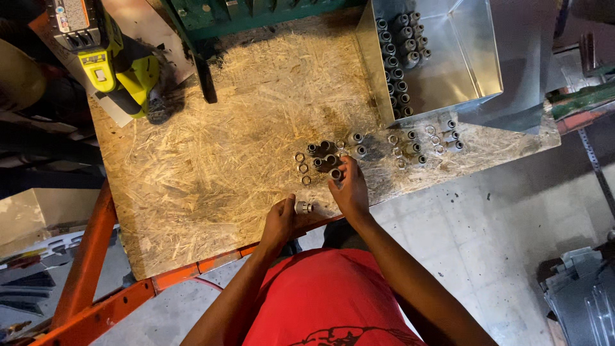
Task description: The person repeatedly picks up small metal cylindrical parts and washers from a workbench, places the washers onto the cylinders, and arranges the assembled units in neat rows. The person also moves some of the assembled parts into a metal bin.
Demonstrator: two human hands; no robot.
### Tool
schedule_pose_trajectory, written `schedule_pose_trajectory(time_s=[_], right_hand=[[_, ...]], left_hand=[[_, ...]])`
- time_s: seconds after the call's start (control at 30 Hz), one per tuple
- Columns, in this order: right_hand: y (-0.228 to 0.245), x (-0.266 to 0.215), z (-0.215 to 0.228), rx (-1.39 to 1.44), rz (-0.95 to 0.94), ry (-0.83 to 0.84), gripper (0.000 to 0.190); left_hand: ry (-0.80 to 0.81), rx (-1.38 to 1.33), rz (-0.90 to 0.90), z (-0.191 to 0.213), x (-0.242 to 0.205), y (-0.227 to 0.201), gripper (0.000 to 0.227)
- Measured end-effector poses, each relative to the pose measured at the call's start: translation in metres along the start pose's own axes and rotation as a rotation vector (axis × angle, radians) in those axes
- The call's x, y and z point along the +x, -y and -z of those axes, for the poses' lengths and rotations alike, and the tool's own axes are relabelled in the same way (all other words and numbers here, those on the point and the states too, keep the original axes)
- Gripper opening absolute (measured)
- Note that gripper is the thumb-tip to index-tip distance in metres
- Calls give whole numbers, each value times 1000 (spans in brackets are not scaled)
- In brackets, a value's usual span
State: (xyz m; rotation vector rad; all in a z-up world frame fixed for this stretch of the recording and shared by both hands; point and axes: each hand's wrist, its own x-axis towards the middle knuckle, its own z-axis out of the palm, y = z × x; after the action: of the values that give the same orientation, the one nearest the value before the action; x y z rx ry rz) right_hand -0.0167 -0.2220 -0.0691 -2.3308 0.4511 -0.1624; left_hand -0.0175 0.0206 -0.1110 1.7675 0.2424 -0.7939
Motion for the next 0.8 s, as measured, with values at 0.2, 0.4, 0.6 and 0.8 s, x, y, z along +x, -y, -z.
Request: schedule_pose_trajectory(time_s=[0.2,0.4,0.6,0.8], right_hand=[[9,-4,4,21,-15,7,62],[-3,-3,3,36,3,13,62],[2,-17,11,119,13,-20,67],[30,-50,29,507,84,287,49]], left_hand=[[-30,-48,-5,-6,11,28,59],[-19,-79,-35,-15,10,22,61],[-3,-156,-50,-20,2,5,62],[-12,-215,-132,-27,-9,-27,59]])
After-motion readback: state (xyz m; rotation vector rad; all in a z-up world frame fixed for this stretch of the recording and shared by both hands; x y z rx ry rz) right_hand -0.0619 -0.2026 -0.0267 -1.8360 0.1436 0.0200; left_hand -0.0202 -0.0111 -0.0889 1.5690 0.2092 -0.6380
